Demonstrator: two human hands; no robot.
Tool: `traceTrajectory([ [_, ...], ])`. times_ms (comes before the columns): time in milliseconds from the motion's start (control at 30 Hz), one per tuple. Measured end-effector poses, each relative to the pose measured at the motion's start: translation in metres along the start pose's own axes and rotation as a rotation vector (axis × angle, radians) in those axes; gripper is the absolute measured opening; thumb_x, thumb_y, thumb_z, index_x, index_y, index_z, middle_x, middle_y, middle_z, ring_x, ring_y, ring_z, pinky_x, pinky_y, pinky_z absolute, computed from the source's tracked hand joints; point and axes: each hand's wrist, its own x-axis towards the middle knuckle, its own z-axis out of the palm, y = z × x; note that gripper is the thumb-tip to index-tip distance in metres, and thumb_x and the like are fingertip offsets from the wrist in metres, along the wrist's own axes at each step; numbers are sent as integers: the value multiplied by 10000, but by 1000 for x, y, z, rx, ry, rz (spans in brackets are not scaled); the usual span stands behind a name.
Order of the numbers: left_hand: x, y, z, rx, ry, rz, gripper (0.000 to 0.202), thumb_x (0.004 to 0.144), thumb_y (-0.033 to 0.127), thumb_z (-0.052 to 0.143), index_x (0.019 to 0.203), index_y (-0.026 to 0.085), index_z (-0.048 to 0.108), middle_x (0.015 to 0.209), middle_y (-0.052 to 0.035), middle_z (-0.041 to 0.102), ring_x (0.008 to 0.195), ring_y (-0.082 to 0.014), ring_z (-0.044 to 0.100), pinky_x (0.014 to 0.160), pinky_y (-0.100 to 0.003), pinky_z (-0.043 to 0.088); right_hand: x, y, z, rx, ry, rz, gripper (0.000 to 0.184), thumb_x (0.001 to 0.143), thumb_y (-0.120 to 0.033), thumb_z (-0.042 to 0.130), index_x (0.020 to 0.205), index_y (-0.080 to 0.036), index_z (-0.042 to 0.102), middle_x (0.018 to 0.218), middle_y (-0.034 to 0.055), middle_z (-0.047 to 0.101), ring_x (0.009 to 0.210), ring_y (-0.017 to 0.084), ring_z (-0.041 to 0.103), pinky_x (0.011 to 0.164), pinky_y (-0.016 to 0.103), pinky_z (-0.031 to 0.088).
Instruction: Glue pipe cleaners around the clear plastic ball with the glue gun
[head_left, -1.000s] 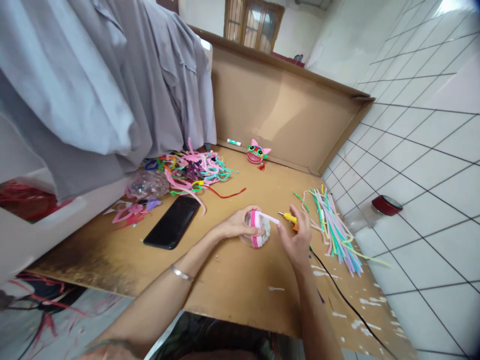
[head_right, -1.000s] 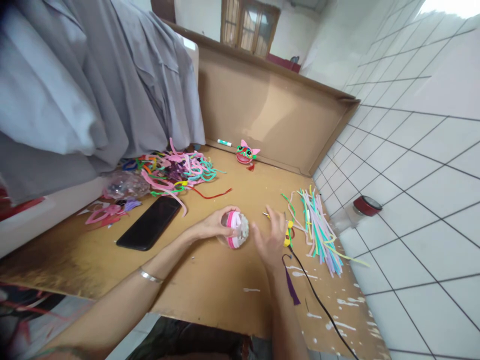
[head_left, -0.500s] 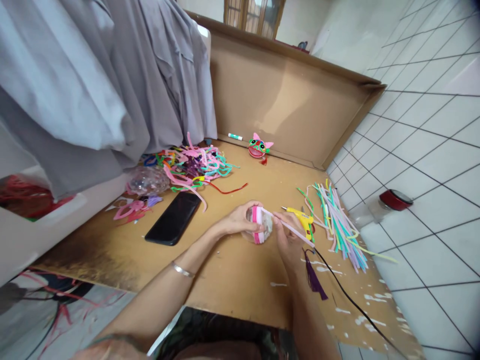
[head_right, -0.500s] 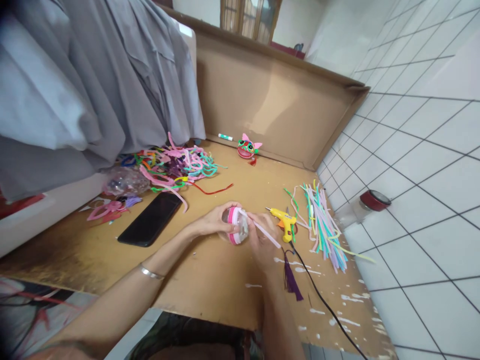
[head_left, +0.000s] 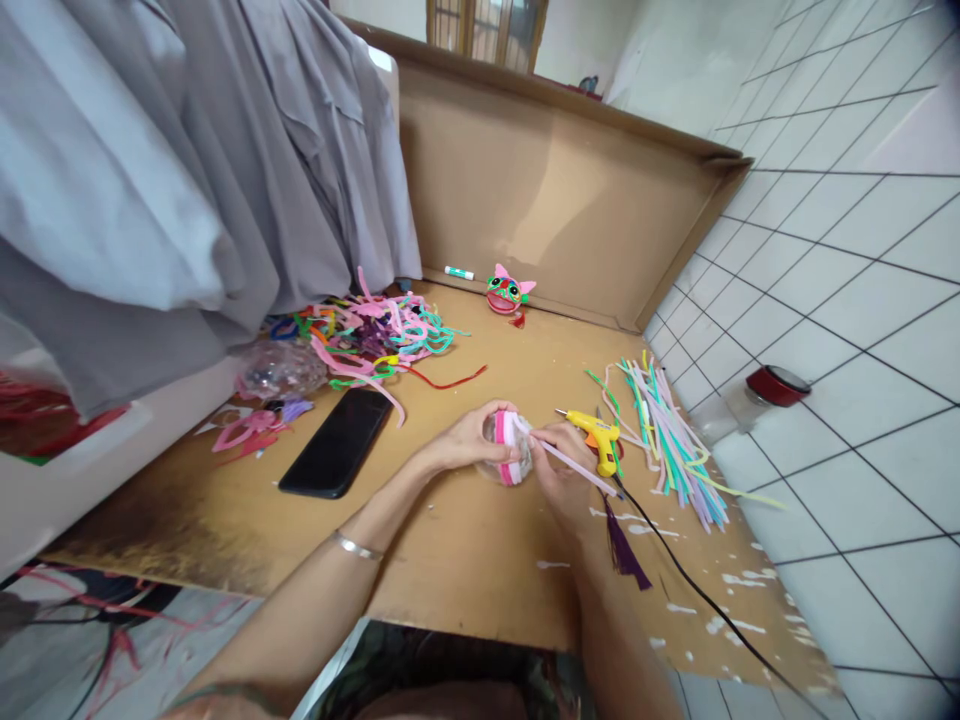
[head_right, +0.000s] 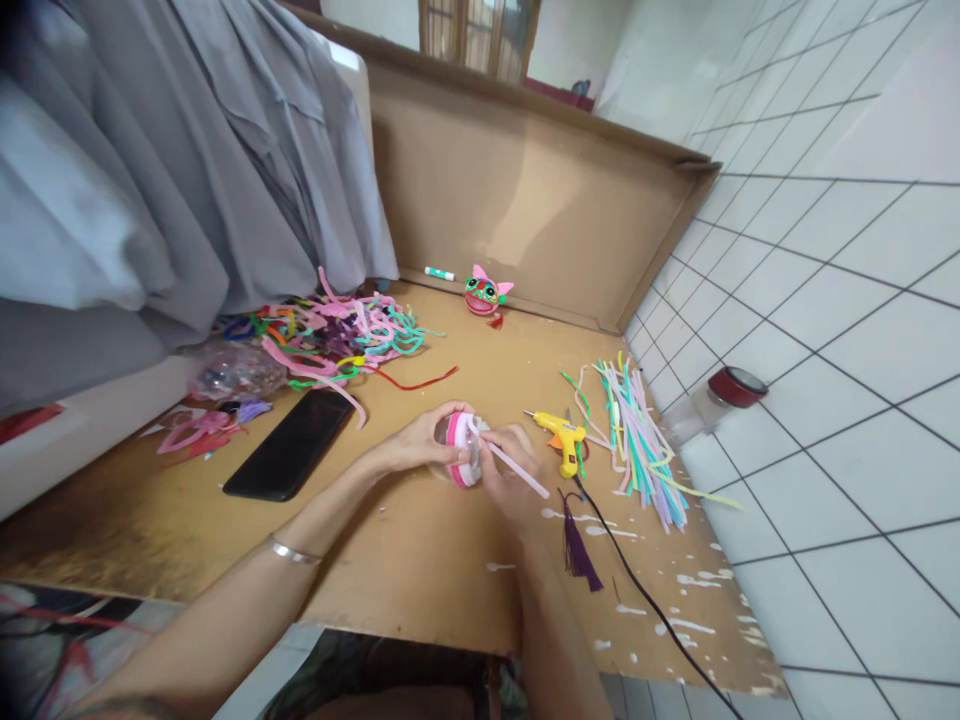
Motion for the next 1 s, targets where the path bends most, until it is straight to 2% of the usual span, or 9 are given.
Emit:
traceTrajectory([
  [233, 1, -1, 1, 28, 15, -1, 671, 594, 347, 806, 1160, 142, 509, 986, -26, 612, 888, -173, 573, 837, -300, 464, 1, -1, 2, -11, -21, -27, 85, 884, -206, 589, 844, -223, 662, 745, 10, 649, 683, 147, 617, 624, 293, 506],
  [633, -1, 7, 1, 53, 15, -19, 647, 582, 365, 806, 1122, 166, 508, 933, -1, 590, 837, -151, 535, 796, -280, 440, 4, -8, 1, -34, -3, -44, 101, 862, -187, 575, 799, -210, 651, 707, 16, 626, 625, 136, 601, 581, 279, 489],
  [1000, -2, 9, 1, 43, 10, -25, 660, 563, 353, 812, 1120, 162, 515, 948, -9, 600, 845, -160, 549, 817, -292, 442, 3, -4, 3, 18, -50, -59, 94, 849, -176, 587, 809, -200, 669, 702, 23, 633, 664, 149, 609, 592, 277, 490],
])
